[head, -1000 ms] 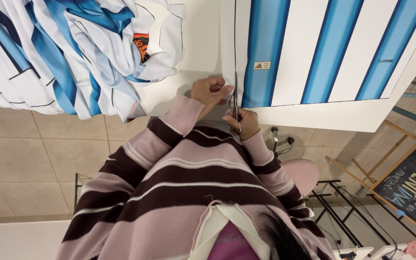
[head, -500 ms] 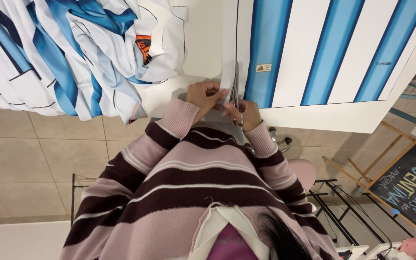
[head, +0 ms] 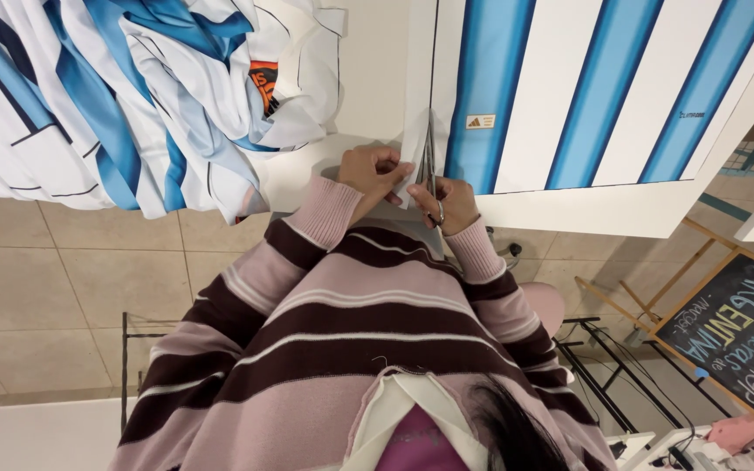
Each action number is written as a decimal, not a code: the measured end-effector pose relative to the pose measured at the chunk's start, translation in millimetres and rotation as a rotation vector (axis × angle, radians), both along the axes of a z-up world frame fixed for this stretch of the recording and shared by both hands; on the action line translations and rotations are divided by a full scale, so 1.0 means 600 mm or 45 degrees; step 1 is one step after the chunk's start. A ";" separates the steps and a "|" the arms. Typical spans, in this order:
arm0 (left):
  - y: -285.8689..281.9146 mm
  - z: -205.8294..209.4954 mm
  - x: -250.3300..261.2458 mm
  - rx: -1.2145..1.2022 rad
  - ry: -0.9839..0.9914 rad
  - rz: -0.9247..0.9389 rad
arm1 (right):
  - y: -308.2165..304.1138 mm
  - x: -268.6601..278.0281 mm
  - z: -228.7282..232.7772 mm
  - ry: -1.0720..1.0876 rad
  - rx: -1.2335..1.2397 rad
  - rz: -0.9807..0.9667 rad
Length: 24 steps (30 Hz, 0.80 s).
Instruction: The person uses scissors to cut a large piece of white and light blue striped fabric on a table. They carefully follow the printed outlines of a soccer jersey, cutting around the sleeves, body, and logos while adjusting the fabric's position.
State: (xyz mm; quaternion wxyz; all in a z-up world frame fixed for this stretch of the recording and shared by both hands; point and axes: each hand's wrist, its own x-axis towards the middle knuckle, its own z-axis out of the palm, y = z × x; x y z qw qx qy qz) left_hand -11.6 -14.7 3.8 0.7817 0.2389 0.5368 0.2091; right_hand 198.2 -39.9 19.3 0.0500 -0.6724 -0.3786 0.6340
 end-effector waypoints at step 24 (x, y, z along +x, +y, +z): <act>0.000 0.001 -0.023 0.005 -0.027 -0.117 | 0.043 -0.024 -0.001 0.040 0.058 -0.023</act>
